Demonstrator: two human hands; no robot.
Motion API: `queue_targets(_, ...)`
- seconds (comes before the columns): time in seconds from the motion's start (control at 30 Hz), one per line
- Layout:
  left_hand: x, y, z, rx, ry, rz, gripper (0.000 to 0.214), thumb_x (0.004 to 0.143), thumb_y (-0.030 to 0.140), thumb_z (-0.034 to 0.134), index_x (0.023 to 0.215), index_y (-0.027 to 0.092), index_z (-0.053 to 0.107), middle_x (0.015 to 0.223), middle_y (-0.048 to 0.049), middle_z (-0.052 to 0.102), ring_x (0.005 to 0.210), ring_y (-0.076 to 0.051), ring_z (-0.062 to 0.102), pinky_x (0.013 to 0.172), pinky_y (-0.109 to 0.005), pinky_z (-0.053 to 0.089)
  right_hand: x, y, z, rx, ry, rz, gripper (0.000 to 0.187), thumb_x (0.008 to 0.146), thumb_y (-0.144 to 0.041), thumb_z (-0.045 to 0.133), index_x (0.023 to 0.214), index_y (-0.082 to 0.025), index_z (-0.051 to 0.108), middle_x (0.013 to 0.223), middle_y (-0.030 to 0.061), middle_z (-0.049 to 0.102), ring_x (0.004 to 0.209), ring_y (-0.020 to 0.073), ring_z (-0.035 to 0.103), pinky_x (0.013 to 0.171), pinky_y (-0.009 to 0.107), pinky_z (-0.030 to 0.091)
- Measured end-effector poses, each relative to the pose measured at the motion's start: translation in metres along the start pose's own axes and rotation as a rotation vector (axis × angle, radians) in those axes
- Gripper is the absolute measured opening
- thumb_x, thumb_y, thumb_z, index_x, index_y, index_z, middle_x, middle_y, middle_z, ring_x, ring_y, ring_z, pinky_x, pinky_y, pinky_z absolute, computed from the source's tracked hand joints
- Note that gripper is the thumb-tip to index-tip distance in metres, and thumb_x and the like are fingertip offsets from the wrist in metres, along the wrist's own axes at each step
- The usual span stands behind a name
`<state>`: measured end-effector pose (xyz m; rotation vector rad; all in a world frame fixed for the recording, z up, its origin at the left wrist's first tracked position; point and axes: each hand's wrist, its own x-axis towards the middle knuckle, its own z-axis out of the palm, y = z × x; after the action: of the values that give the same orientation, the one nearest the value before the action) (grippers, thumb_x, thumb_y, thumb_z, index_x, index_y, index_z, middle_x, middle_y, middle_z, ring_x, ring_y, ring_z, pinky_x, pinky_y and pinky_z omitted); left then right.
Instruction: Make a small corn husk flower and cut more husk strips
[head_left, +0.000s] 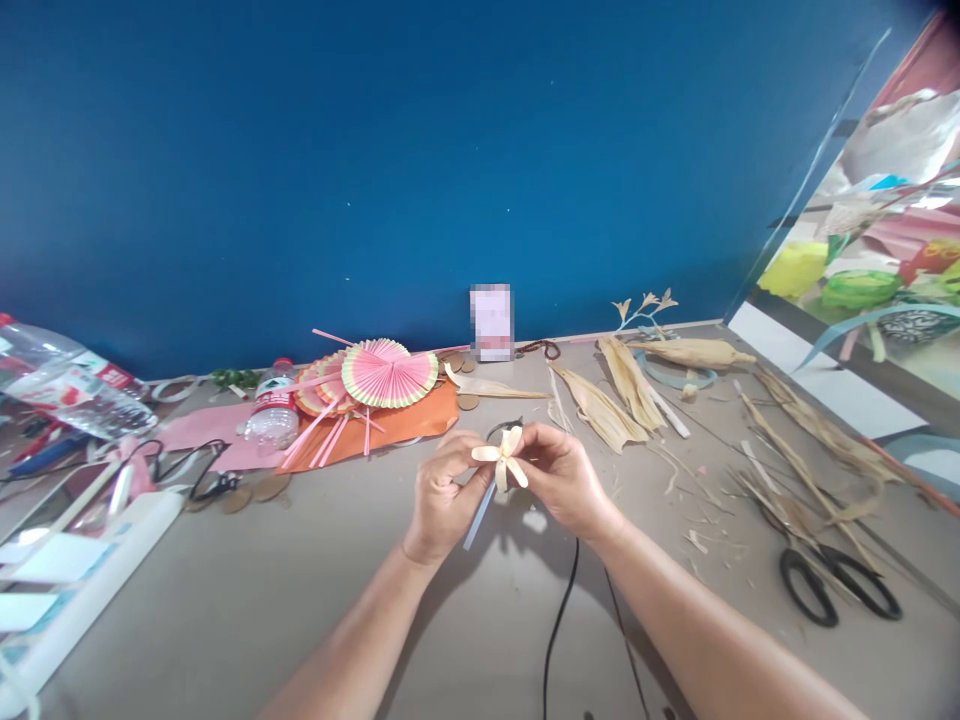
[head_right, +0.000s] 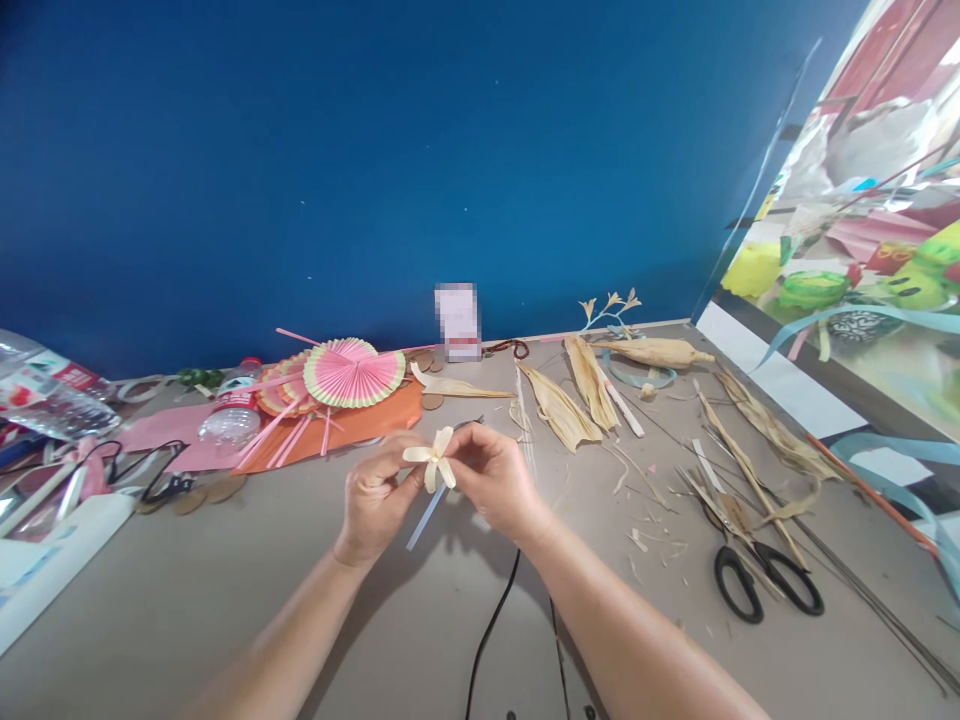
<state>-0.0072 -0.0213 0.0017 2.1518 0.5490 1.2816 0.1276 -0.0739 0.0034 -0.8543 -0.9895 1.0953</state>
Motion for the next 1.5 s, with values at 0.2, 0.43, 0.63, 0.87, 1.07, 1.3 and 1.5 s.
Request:
queue_targets(0.2, 0.001, 0.0033, -0.0009, 0.031, 0.006, 0.034, 0.01, 0.073, 0.01, 0.056, 0.075, 0.017, 0.062, 0.07, -0.0042, 0.06, 0.071, -0.015, 0.053, 0.069, -0.028, 0.043, 0.0, -0.0049, -0.0001, 0.014, -0.023, 0.001, 0.018, 0.063, -0.024, 0.071, 0.065, -0.017, 0.054, 0.06, -0.0034, 0.053, 0.051, 0.0075, 0.044, 0.051, 0.021, 0.037)
queue_targets(0.43, 0.0021, 0.0066, -0.0009, 0.118, 0.021, 0.084, 0.01, 0.073, 0.011, 0.055, 0.072, 0.018, 0.062, 0.068, -0.0045, 0.06, 0.07, -0.016, 0.052, 0.068, -0.029, 0.043, 0.0, -0.0042, -0.0019, -0.001, -0.013, -0.001, 0.016, 0.064, -0.025, 0.069, 0.063, -0.017, 0.055, 0.06, -0.0026, 0.054, 0.052, 0.008, 0.046, 0.052, 0.022, 0.038)
queue_targets(0.63, 0.0023, 0.0081, -0.0001, 0.114, 0.015, 0.076, 0.011, 0.073, 0.009, 0.054, 0.071, 0.017, 0.061, 0.068, -0.0038, 0.059, 0.069, -0.015, 0.051, 0.067, -0.028, 0.042, -0.0014, -0.0054, -0.0001, 0.027, -0.019, 0.005, 0.013, 0.066, -0.023, 0.067, 0.063, -0.017, 0.056, 0.059, -0.0028, 0.054, 0.051, 0.0077, 0.046, 0.051, 0.022, 0.038)
queue_targets(0.87, 0.001, 0.0072, 0.0025, 0.11, 0.033, 0.054, 0.009, 0.073, 0.011, 0.055, 0.072, 0.017, 0.062, 0.068, -0.0034, 0.058, 0.068, -0.014, 0.051, 0.067, -0.027, 0.042, -0.0008, -0.0045, 0.0003, 0.047, -0.009, 0.026, 0.017, 0.065, -0.027, 0.068, 0.064, -0.017, 0.054, 0.056, -0.0028, 0.053, 0.048, 0.0078, 0.046, 0.049, 0.022, 0.039)
queue_targets(1.07, 0.0001, 0.006, 0.0056, -0.045, 0.023, -0.195, 0.008, 0.074, 0.019, 0.056, 0.07, 0.016, 0.063, 0.072, -0.0038, 0.059, 0.071, -0.015, 0.054, 0.069, -0.027, 0.043, 0.0008, -0.0018, 0.0017, 0.012, 0.036, 0.028, 0.021, 0.063, -0.03, 0.07, 0.066, -0.018, 0.052, 0.056, -0.0041, 0.051, 0.048, 0.0075, 0.046, 0.048, 0.022, 0.04)
queue_targets(1.3, 0.0027, 0.0061, 0.004, -0.433, -0.057, -0.429, 0.012, 0.072, 0.025, 0.06, 0.075, 0.014, 0.063, 0.072, -0.0051, 0.056, 0.068, -0.016, 0.053, 0.063, -0.027, 0.046, 0.0018, -0.0005, -0.0019, -0.022, 0.043, 0.065, 0.028, 0.061, -0.036, 0.07, 0.068, -0.018, 0.049, 0.055, -0.0047, 0.049, 0.047, 0.0075, 0.046, 0.047, 0.022, 0.04)
queue_targets(1.5, 0.0034, 0.0036, 0.0062, -0.607, -0.04, -0.517, 0.012, 0.067, 0.025, 0.065, 0.071, 0.015, 0.064, 0.071, -0.0033, 0.056, 0.066, -0.013, 0.052, 0.063, -0.027, 0.045, 0.0009, 0.0005, -0.001, -0.1, 0.064, 0.029, 0.023, 0.065, -0.033, 0.067, 0.068, -0.018, 0.049, 0.058, -0.0041, 0.049, 0.049, 0.0079, 0.046, 0.049, 0.022, 0.041)
